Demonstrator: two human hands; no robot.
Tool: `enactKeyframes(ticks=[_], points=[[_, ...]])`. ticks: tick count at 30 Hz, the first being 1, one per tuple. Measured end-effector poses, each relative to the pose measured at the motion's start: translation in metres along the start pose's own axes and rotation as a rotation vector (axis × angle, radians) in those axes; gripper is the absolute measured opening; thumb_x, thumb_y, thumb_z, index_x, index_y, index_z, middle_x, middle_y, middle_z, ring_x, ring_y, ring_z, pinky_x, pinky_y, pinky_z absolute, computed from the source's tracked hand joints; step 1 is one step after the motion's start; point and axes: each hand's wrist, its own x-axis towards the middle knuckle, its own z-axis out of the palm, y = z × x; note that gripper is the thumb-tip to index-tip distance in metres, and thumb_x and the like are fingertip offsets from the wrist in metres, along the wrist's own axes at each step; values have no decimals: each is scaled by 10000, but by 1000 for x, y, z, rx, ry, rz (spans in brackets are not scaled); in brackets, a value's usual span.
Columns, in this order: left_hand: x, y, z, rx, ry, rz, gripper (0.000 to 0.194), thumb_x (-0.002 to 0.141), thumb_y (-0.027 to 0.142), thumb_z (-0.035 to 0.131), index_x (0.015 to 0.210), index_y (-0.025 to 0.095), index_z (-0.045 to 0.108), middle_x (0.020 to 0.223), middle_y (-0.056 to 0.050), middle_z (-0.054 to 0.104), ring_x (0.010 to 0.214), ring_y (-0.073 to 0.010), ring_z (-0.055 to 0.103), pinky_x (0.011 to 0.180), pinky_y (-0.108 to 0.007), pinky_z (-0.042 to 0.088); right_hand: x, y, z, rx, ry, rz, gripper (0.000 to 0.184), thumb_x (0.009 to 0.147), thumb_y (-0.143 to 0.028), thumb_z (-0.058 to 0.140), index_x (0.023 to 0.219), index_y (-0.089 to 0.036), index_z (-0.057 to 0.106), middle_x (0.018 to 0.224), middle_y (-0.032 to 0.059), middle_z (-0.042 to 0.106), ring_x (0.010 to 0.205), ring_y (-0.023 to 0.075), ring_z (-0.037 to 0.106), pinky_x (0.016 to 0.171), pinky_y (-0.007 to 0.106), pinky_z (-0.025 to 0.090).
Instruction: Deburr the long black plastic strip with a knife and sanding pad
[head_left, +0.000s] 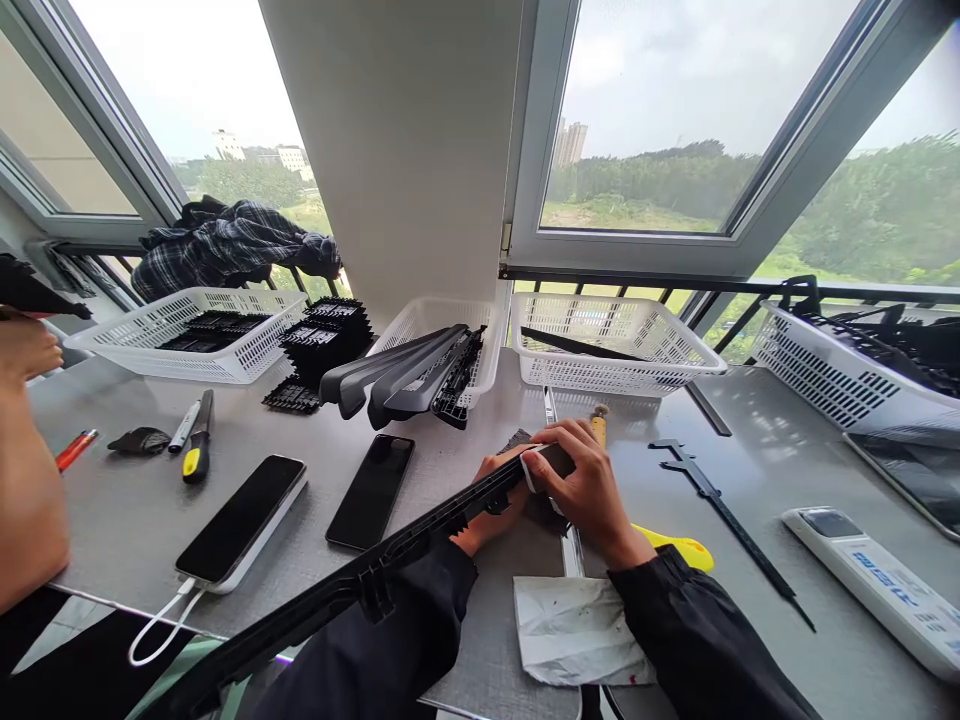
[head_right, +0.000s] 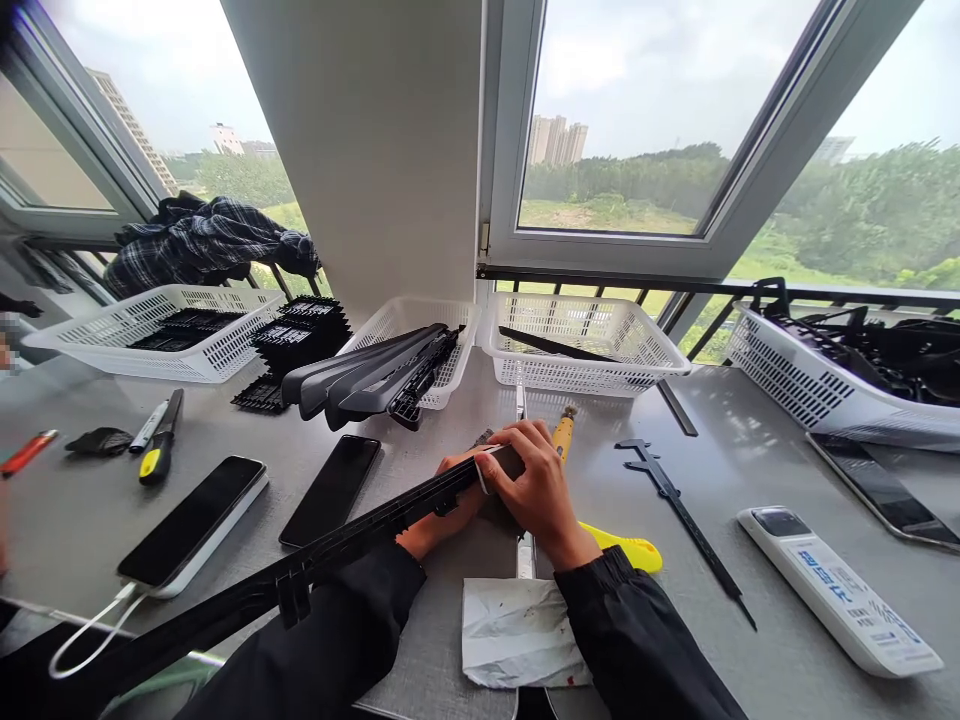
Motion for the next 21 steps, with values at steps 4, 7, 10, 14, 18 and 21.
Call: enactKeyframes(ticks=[4, 7, 10, 14, 18, 21], points=[[-1, 0, 1, 36, -67, 49, 303, 1028, 411, 540, 853, 191, 654, 785, -10, 657, 708, -166, 566, 717, -307, 505, 1, -7, -1, 1, 64, 0, 247, 1045, -457, 670, 916, -248, 699, 948, 55, 687, 956, 281, 590, 866, 436, 484], [-4, 3, 2, 69, -102, 46, 314, 1000, 379, 561, 739, 205, 550, 707, 15, 575, 665, -147, 503, 663, -289, 453, 1, -12, -1, 38, 44, -36, 235, 1046, -443, 671, 918, -247, 684, 943, 51, 677, 952, 276, 581, 859, 427, 477], [-6, 7, 3, 103, -113, 10, 332, 976, 389, 598, 708, 212, 516, 668, 23, 536, 640, -145, 486, 622, -281, 430, 0, -13, -1, 67, -11, -66, 226, 1048, -438, 675, 927, -247, 680, 940, 48, 675, 958, 274, 575, 855, 417, 474], [-4, 14, 2, 65, -144, 18, 340, 1022, 394, 542, 745, 197, 543, 707, 10, 575, 663, -145, 492, 626, -282, 418, 1, -3, -3, -8, 70, -11, 241, 1054, -447, 678, 916, -249, 676, 925, 40, 674, 940, 272, 569, 862, 418, 461], [-3, 19, -2, -31, -158, 5, 324, 1016, 411, 545, 774, 197, 537, 703, 30, 543, 654, -134, 438, 624, -288, 379, 1, 3, -4, -57, 139, 37, 260, 1049, -461, 681, 892, -254, 666, 905, 33, 669, 932, 274, 563, 847, 408, 451], [-4, 19, -3, -49, -179, -14, 269, 960, 362, 588, 757, 193, 541, 714, 28, 537, 678, -142, 448, 643, -291, 385, 0, 0, -1, -21, 90, 25, 265, 1057, -461, 664, 890, -255, 656, 894, 28, 672, 918, 267, 561, 833, 396, 452]])
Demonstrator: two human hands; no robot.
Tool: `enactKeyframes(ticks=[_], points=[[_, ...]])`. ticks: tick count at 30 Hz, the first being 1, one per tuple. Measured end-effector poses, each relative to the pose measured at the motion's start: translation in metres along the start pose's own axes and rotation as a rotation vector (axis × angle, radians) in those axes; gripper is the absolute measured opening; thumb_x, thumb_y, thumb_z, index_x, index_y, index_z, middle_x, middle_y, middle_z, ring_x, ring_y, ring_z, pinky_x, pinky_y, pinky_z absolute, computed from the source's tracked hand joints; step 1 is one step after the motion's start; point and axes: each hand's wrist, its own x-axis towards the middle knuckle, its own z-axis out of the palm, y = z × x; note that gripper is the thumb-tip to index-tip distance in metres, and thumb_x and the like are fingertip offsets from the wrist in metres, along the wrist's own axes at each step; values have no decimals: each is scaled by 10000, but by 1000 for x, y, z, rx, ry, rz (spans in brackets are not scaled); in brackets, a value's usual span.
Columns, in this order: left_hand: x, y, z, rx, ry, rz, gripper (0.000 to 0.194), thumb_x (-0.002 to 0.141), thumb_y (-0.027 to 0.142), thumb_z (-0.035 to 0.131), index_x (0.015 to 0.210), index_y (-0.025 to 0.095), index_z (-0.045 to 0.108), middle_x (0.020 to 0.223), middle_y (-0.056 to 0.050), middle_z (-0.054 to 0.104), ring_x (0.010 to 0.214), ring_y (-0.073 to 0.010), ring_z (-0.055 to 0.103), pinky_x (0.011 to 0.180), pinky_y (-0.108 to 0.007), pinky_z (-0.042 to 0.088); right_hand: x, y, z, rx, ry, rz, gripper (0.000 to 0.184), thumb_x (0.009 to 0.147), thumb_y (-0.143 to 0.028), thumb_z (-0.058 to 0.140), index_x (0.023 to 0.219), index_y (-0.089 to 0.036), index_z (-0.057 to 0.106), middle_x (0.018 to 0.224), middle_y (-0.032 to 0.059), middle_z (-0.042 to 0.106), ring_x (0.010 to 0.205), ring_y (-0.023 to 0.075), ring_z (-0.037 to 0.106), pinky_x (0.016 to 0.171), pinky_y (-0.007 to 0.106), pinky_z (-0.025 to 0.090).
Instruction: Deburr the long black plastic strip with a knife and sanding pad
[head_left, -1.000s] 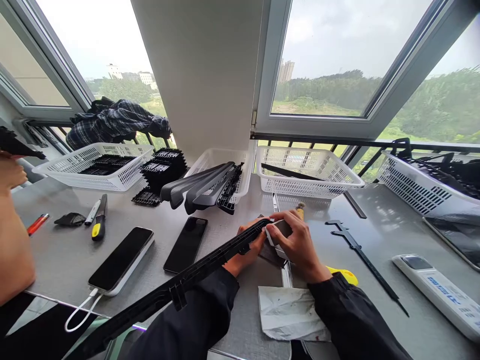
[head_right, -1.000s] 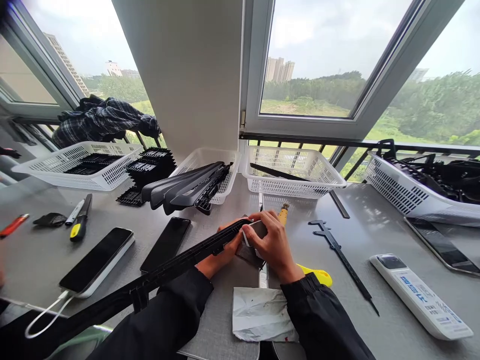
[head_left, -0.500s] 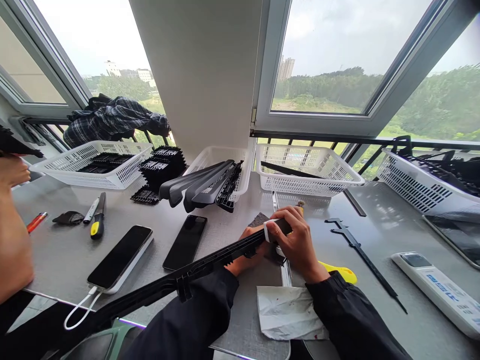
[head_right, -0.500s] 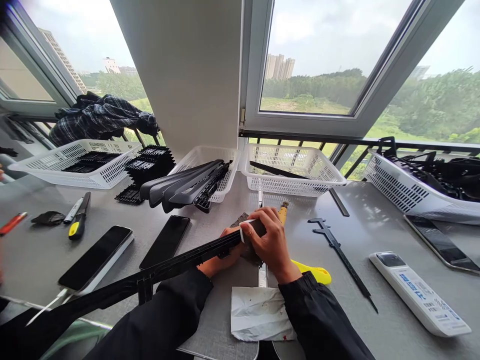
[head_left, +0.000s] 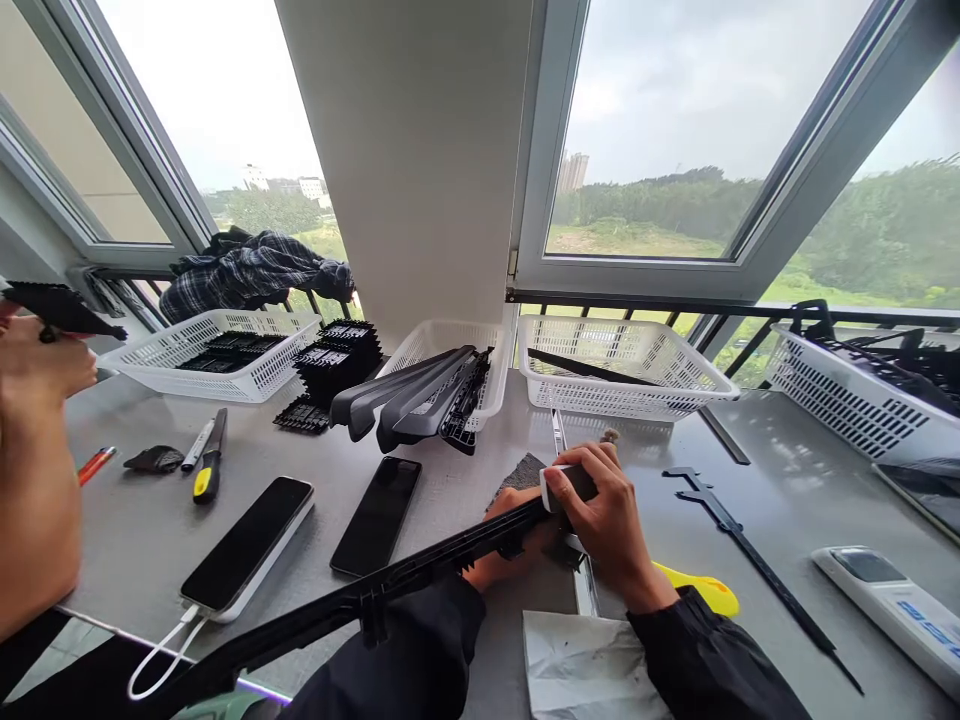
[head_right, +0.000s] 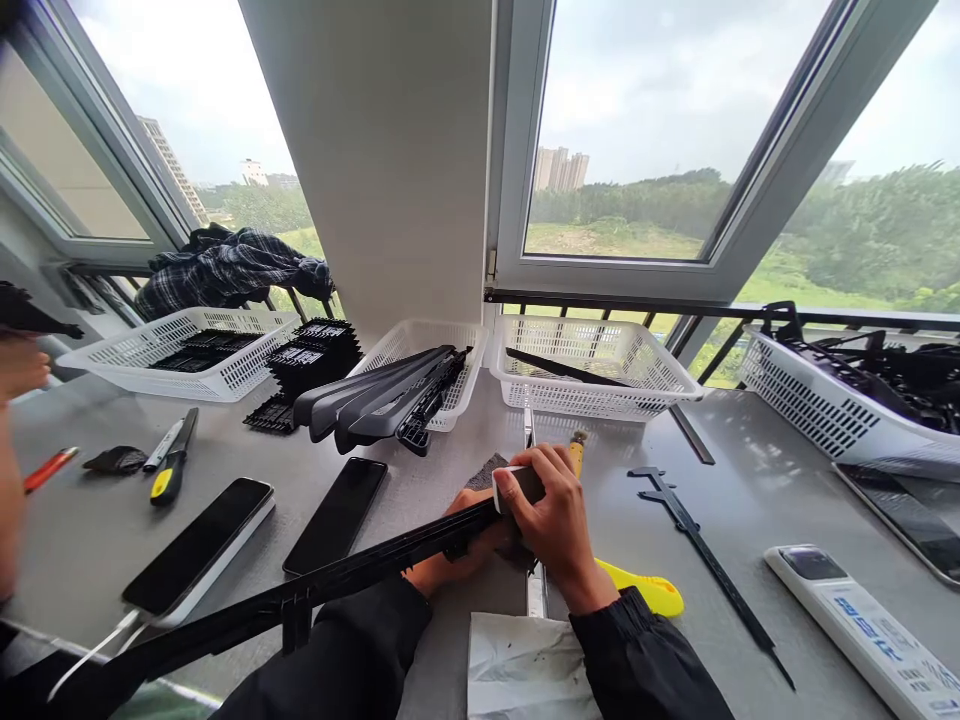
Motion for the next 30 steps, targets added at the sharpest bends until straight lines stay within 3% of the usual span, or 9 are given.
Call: enactKeyframes(ticks=[5, 10, 17, 20, 26, 30], points=[[0, -1, 2, -8, 17, -13, 224, 961, 350, 593, 810, 186, 615, 754, 15, 610, 692, -153, 510, 674, -292, 409, 2, 6, -1, -55, 11, 6, 286, 1061, -474, 634, 880, -254, 647, 885, 32, 676, 917, 270, 559, 853, 408, 452], [2, -1, 0, -41, 12, 49, 326, 1034, 445, 532, 1029, 174, 715, 900, -41, 711, 781, -183, 595, 744, -302, 467, 6, 12, -10, -122, 112, 42, 260, 1021, -447, 655, 844, -259, 620, 849, 32, 648, 910, 281, 542, 834, 418, 441], [0, -9, 2, 19, -16, 31, 267, 987, 377, 613, 805, 183, 615, 731, 15, 605, 670, -143, 522, 676, -277, 440, 2, -3, -4, 16, 13, 51, 258, 1036, -401, 611, 821, -259, 594, 852, 26, 637, 905, 269, 539, 826, 420, 446], [0, -8, 2, 12, -17, 22, 235, 999, 342, 602, 846, 171, 651, 774, -3, 645, 698, -155, 558, 699, -285, 471, 2, -2, -2, -19, 21, 44, 230, 1016, -380, 650, 826, -258, 603, 868, 26, 641, 920, 272, 536, 858, 429, 444], [2, -1, 0, -10, -33, 66, 324, 1057, 408, 528, 1072, 154, 730, 921, -53, 739, 797, -189, 633, 756, -304, 505, 4, 3, -6, -126, 204, 41, 185, 941, -309, 656, 782, -265, 571, 861, 32, 622, 928, 285, 517, 883, 449, 431], [1, -1, 0, 2, -42, 68, 249, 1010, 347, 569, 901, 162, 695, 788, -14, 675, 708, -165, 583, 691, -279, 465, 2, -6, -3, -27, 133, 59, 189, 958, -283, 614, 782, -262, 548, 846, 25, 596, 905, 273, 514, 843, 426, 432]])
